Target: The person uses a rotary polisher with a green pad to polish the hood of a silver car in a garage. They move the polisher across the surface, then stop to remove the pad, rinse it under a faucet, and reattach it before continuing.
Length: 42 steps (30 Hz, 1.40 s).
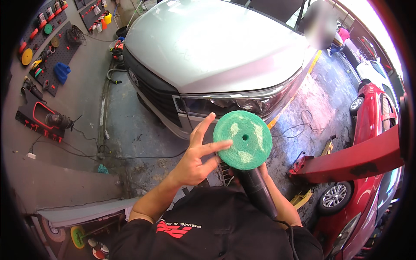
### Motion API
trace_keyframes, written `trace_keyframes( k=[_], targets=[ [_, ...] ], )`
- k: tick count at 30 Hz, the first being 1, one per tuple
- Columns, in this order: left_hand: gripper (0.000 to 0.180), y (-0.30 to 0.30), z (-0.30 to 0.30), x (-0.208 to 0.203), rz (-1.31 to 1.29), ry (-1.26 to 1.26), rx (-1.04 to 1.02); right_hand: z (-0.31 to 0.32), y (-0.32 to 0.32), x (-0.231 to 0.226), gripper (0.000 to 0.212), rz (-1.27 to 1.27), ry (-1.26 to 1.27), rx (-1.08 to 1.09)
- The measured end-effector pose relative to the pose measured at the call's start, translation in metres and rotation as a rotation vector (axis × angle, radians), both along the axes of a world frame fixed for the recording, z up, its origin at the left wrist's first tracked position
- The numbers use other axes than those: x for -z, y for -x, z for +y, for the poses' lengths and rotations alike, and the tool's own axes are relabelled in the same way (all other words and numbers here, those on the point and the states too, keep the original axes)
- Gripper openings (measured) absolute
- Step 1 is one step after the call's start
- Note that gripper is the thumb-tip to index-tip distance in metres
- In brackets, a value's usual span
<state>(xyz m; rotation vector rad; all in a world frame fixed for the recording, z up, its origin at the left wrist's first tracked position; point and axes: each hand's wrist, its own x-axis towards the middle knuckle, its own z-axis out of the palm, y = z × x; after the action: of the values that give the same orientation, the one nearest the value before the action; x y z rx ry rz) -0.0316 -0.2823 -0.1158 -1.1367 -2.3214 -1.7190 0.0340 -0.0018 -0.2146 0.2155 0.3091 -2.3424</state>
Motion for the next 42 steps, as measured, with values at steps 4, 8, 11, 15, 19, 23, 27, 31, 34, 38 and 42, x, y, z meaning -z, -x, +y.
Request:
trace_keyframes(
  k=[4,8,11,15,19,23,27,31,34,38,42],
  targets=[
    [0.064,-0.014,0.017,-0.025,-0.15,-0.064,-0.12,0.007,-0.004,0.018,0.097,0.022,-0.088,-0.019],
    [0.061,-0.004,0.012,-0.018,0.076,0.063,-0.079,-0.002,0.0,0.009,0.098,0.015,0.001,-0.024],
    [0.055,0.006,-0.003,-0.016,0.118,0.14,0.049,-0.003,-0.003,0.0,0.097,-0.04,0.041,-0.009],
    [0.057,0.009,-0.01,-0.014,-0.06,0.031,0.121,-0.006,-0.003,0.009,0.095,0.034,0.072,0.017],
    [0.066,0.0,0.001,-0.002,-0.188,-0.106,-0.036,-0.005,0.002,0.01,0.097,0.075,0.06,0.002],
    [0.079,-0.021,0.013,-0.003,-0.113,-0.108,-0.093,-0.007,-0.003,0.009,0.097,0.063,0.071,0.016],
    [0.099,-0.016,0.017,0.0,0.019,-0.021,-0.19,-0.004,-0.005,0.013,0.095,0.035,0.038,0.003],
    [0.095,-0.003,0.007,-0.008,0.182,0.098,-0.207,-0.006,-0.002,0.003,0.093,-0.023,-0.047,-0.008],
    [0.085,0.0,0.001,-0.009,0.25,0.152,-0.152,-0.011,-0.005,-0.01,0.099,-0.058,-0.269,0.051],
    [0.066,-0.005,0.006,-0.008,0.271,0.103,-0.104,-0.002,-0.017,0.004,0.104,-0.025,-0.323,0.058],
    [0.063,-0.01,0.014,0.008,0.189,0.113,-0.145,0.001,-0.013,0.019,0.11,0.176,-0.346,0.063]
  ],
)
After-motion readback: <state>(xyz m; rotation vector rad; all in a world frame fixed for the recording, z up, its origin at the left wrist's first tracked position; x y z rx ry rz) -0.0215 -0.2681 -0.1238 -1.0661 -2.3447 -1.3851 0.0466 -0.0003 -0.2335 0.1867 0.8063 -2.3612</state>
